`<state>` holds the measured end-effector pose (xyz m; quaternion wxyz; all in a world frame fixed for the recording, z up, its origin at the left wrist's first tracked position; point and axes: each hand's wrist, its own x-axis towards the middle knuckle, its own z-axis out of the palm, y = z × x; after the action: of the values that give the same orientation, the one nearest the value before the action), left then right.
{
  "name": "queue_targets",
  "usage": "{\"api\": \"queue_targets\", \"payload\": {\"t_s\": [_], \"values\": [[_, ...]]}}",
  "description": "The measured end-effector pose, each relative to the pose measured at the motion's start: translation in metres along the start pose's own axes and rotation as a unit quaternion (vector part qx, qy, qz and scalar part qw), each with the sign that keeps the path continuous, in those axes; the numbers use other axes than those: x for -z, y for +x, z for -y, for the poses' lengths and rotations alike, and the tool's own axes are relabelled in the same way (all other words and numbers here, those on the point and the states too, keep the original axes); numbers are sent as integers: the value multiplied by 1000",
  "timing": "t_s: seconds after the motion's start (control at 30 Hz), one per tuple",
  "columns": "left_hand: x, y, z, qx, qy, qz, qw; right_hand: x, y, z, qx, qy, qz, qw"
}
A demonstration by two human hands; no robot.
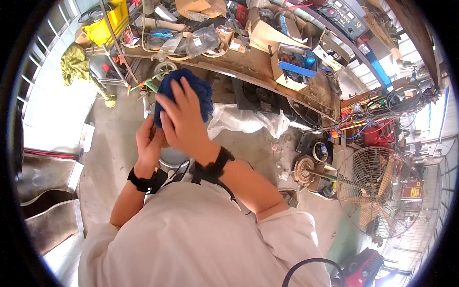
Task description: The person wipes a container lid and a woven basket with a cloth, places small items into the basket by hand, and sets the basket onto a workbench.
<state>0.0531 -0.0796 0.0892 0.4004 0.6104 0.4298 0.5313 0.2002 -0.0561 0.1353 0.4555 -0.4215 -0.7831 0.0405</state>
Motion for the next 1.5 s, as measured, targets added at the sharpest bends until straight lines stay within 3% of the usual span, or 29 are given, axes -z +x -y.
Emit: {"api": "queue_targets", "payload": {"t_s": [0.07, 0.13, 0.17, 0.23, 0.27, 0.3, 0.37, 0.4, 0.47, 0.5, 0.53, 0.6, 0.67, 0.7, 0.73, 0.8, 0.9, 1.0, 1.27, 1.5], "values": [[11, 3, -6, -7, 80, 35, 996, -2, -5, -8, -40, 41, -19, 998], [12, 3, -6, -83, 39, 26, 995, -2, -1, -19, -79, 45, -71, 993], [13, 1, -8, -118, 19, 21, 993, 0, 6, -26, -149, 143, -76, 975], [13, -2, -15, -75, -14, 2, 997, 4, 19, -34, -279, 334, -88, 896], [10, -2, -9, -47, -36, -29, 998, 4, 23, -31, -240, 198, -67, 948], [7, 1, -6, -18, -59, -58, 996, -2, 21, -27, -235, 173, -63, 954], [12, 10, -9, 44, -96, -73, 992, -24, 5, -16, -94, 53, -93, 990], [15, 15, -9, 75, -115, -82, 987, -28, 0, -6, -32, 69, -46, 996], [23, 19, -6, 21, -111, -79, 990, -30, 4, 3, 38, 93, 7, 995], [29, 18, -3, -6, -108, -76, 991, -33, 7, 1, 16, 106, -15, 994], [34, 13, 4, 39, -134, -90, 986, -35, 14, -5, -5, 118, -39, 992], [46, 12, 14, -17, -71, -87, 994, -43, 35, -15, -66, 162, -112, 978], [57, 11, 43, -45, 3, -131, 990, -64, 59, -38, -192, 207, -110, 953], [75, 14, 69, -6, 30, -157, 987, -31, 77, -22, -244, 233, 62, 939], [91, 18, 95, 35, 55, -180, 982, -65, 79, -39, -221, 197, 90, 951], [93, 38, 87, 99, 34, -195, 975, -129, 76, -55, -170, 89, 6, 982], [108, 33, 57, 64, 4, -257, 964, -139, 62, 13, -6, 57, -37, 998], [117, 20, 55, 47, 5, -288, 956, -136, 38, 55, 49, 72, -13, 996], [112, 7, 49, 16, 70, -296, 952, -120, 54, 38, -4, 89, -72, 993], [123, -18, 53, 43, 101, -332, 937, -132, 28, 53, -6, 143, -7, 990]]}}
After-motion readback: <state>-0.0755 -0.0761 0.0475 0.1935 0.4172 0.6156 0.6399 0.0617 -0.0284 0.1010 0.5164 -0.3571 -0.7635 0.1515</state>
